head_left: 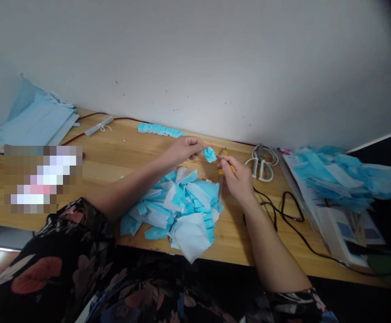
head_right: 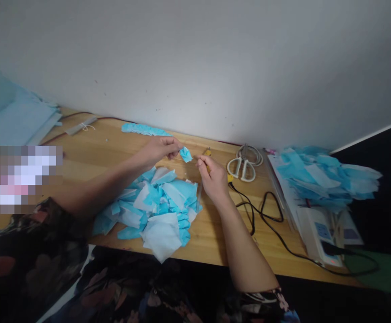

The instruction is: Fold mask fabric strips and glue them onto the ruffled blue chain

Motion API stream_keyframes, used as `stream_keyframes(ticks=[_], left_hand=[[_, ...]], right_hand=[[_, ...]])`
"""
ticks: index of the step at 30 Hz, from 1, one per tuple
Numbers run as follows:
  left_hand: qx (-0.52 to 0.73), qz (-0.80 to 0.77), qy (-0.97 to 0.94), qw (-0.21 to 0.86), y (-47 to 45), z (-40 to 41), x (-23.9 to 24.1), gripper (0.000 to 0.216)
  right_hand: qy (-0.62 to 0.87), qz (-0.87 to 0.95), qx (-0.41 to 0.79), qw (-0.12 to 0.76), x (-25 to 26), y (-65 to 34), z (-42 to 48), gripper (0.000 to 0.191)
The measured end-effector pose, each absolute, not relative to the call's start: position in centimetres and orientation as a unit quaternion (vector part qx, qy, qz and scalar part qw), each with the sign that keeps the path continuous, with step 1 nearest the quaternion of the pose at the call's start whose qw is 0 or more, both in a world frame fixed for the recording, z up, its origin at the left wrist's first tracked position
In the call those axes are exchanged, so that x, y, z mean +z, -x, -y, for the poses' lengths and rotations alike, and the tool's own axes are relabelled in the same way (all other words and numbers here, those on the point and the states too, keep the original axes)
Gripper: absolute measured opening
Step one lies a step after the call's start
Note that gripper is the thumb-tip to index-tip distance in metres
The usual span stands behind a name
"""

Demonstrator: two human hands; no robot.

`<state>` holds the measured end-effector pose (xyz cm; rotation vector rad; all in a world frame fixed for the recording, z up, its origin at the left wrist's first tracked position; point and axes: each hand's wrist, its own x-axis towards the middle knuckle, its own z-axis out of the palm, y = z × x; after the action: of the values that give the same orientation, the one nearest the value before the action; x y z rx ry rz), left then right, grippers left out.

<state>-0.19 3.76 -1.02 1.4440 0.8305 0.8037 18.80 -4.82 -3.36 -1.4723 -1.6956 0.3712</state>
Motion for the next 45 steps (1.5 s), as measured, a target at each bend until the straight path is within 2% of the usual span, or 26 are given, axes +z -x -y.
stream_keyframes(ticks=[9, 15, 19, 23, 29, 39, 45], left_hand=[[0.344, -0.365, -0.686, 0.526, -0.2, -3.0, -1.2, 0.025], [0.322, -0.371, -0.749, 0.444, -0.5, -2.0, -1.1, 0.022], [0.327, -0.322, -0.753, 0.471, -0.5, -1.7, -0.8, 0.027], [0.328, -0.291, -0.736, 0.516, -0.3, -1.9, -0.7, 0.038], [0.283, -0.283, -0.698, 0.593, -0.4, -2.1, -1.4, 0.032], [0.294, -0.301, -0.712, 0.562, -0.5, -2.1, -1.4, 0.023], [0.274, -0.324, -0.753, 0.503, -0.5, -1.9, -1.1, 0.015]], right_hand=[[0.523, 0.638, 0.277, 0.493, -3.7, -18.7, 4.8, 0.032], [0.546, 0.653, 0.259, 0.457, -3.3, -18.2, 5.2, 0.041], [0.559, 0.657, 0.228, 0.452, -3.1, -17.9, 5.2, 0.039], [0.537, 0.612, 0.263, 0.517, -3.5, -18.3, 4.9, 0.037], [0.518, 0.571, 0.318, 0.552, -3.9, -18.6, 4.5, 0.034], [0.506, 0.568, 0.391, 0.518, -2.9, -18.4, 5.0, 0.034], [0.530, 0.561, 0.368, 0.518, -2.9, -18.4, 5.0, 0.034]])
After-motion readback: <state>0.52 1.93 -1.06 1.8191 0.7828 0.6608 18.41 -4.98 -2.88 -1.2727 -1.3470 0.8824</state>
